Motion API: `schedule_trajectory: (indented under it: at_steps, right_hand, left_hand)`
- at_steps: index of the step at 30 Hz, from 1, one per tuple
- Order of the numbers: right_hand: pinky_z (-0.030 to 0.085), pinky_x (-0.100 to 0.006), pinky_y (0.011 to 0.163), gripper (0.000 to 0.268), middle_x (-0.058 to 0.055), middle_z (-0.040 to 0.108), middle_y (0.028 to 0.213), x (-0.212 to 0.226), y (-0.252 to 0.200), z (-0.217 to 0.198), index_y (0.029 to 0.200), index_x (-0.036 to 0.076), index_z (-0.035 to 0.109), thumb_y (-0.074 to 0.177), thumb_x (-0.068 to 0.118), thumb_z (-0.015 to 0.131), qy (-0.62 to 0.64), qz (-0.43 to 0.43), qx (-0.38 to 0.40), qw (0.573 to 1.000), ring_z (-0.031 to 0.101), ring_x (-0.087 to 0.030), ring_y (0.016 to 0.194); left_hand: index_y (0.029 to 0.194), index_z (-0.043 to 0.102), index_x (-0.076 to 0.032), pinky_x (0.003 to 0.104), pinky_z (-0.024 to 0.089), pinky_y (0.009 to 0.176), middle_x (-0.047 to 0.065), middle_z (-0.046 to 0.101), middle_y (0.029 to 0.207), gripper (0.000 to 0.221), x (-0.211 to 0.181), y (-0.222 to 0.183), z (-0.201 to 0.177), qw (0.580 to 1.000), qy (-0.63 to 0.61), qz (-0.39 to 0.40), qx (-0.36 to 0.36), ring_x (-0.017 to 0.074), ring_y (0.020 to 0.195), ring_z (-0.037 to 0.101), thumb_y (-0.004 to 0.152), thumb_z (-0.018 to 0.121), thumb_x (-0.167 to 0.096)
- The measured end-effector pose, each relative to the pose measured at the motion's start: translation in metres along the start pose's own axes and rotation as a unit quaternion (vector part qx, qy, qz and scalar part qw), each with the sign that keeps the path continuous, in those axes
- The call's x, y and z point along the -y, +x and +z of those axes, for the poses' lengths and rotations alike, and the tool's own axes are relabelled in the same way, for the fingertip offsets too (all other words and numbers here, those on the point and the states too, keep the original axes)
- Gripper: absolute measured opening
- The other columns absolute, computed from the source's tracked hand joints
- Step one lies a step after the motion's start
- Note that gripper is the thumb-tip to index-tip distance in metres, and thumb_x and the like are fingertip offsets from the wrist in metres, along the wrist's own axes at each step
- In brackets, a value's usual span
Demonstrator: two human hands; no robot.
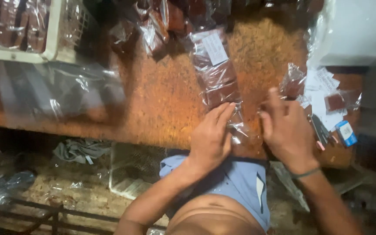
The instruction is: The person packages small brown food blocks by placing them into plastic bags and sealing the bags by hand.
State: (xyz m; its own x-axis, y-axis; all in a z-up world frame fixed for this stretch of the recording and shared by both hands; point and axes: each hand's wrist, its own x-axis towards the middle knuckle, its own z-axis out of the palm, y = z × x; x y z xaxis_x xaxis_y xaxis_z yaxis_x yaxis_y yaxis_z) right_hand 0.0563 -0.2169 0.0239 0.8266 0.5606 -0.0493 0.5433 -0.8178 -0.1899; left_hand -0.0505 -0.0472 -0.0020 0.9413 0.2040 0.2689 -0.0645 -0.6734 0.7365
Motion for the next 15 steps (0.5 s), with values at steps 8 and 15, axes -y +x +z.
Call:
schedule_trajectory:
  at_steps: [8, 15]
  right_hand:
    - [0.052, -0.034, 0.095, 0.051, -0.007, 0.070, 0.135, 0.010, -0.054, -0.020, 0.141, 0.012, 0.059, 0.095, 0.029, 0.044, 0.500, 0.081, 0.258, 0.823, 0.068, -0.018, 0.111]
    - [0.049, -0.044, 0.107, 0.052, -0.016, 0.070, 0.134, 0.055, -0.032, -0.037, 0.147, 0.024, 0.060, 0.097, 0.028, 0.048, 0.393, 0.222, 0.253, 0.856, 0.065, -0.027, 0.126]
  left_hand:
    - [0.149, 0.044, -0.009, 0.046, 0.049, 0.063, 0.010, 0.061, 0.093, 0.064, -0.005, -0.046, 0.000, 0.986, 0.105, -0.128, 0.018, 0.0333, 0.075, 0.061, 0.091, 0.065, -0.028]
    - [0.141, 0.059, -0.013, 0.040, 0.053, 0.055, 0.006, 0.058, 0.064, 0.049, 0.004, -0.058, 0.002, 0.992, 0.120, -0.024, -0.038, 0.0281, 0.054, 0.062, 0.093, 0.056, -0.021]
